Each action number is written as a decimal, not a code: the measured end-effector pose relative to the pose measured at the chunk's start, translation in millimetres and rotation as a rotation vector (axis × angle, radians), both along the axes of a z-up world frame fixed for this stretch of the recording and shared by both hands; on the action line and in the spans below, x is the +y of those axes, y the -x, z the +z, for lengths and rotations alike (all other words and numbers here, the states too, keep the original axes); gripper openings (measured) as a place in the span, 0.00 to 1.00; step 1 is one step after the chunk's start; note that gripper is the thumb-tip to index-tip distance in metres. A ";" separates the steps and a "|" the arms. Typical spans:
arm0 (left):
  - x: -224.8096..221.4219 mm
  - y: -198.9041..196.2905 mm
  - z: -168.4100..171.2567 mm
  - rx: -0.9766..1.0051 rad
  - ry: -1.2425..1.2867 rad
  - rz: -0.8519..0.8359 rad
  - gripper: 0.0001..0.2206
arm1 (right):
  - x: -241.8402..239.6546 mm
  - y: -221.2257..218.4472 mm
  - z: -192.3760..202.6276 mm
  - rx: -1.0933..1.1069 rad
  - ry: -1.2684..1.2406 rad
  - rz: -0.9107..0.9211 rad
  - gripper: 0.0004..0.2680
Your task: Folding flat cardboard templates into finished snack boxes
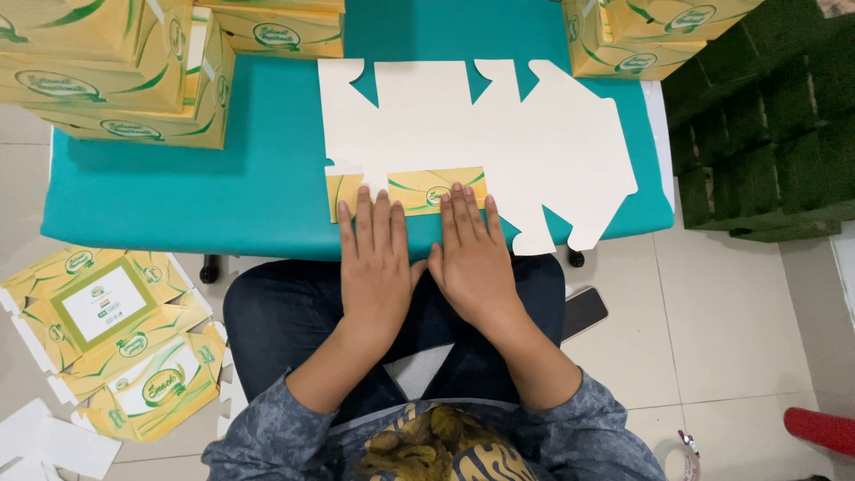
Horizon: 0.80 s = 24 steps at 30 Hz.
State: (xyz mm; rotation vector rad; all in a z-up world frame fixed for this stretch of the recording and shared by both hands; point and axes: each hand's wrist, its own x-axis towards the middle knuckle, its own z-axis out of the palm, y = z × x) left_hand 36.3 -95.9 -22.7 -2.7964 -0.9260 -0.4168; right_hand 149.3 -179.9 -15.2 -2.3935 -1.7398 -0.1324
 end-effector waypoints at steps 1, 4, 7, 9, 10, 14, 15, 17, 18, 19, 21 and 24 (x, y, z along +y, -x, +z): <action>-0.5 -6.7 2.9 -0.097 0.094 -0.110 0.30 | -0.9 -3.2 -1.4 -0.009 -0.017 0.025 0.22; -0.6 -35.3 3.9 -0.250 0.266 -0.367 0.28 | -11.8 -23.1 10.5 0.090 -0.037 0.102 0.20; 4.0 -57.1 -5.6 -0.208 0.289 -0.509 0.36 | -43.7 -31.4 46.7 0.245 -0.058 0.138 0.15; 6.4 -62.9 -7.3 -0.125 0.228 -0.509 0.43 | -69.3 -31.0 64.9 0.279 -0.081 0.114 0.13; 5.5 -61.6 -5.5 -0.107 0.228 -0.498 0.41 | -82.6 -29.7 67.6 0.333 -0.132 0.032 0.11; 1.8 -56.8 -1.5 -0.208 0.227 -0.439 0.34 | -106.4 -22.0 48.0 0.303 -0.112 -0.249 0.08; 2.9 -55.3 -1.7 -0.213 0.228 -0.439 0.34 | -104.6 -21.1 41.5 0.298 -0.110 -0.248 0.08; 5.3 -49.3 -2.3 -0.178 0.227 -0.444 0.35 | -100.7 -17.3 27.0 0.175 -0.346 -0.107 0.15; 6.1 -48.5 0.4 -0.174 0.228 -0.441 0.35 | -96.9 -18.7 21.1 0.180 -0.345 -0.105 0.15; 6.9 -47.6 3.1 -0.133 0.273 -0.461 0.34 | -93.1 -19.8 15.2 0.148 -0.397 -0.086 0.16; 7.1 -46.0 5.3 -0.086 0.319 -0.475 0.33 | -80.4 -22.7 6.8 0.124 -0.450 -0.066 0.17; 4.3 -47.5 2.9 -0.108 0.337 -0.448 0.32 | -56.7 -29.7 0.0 0.075 -0.338 -0.055 0.23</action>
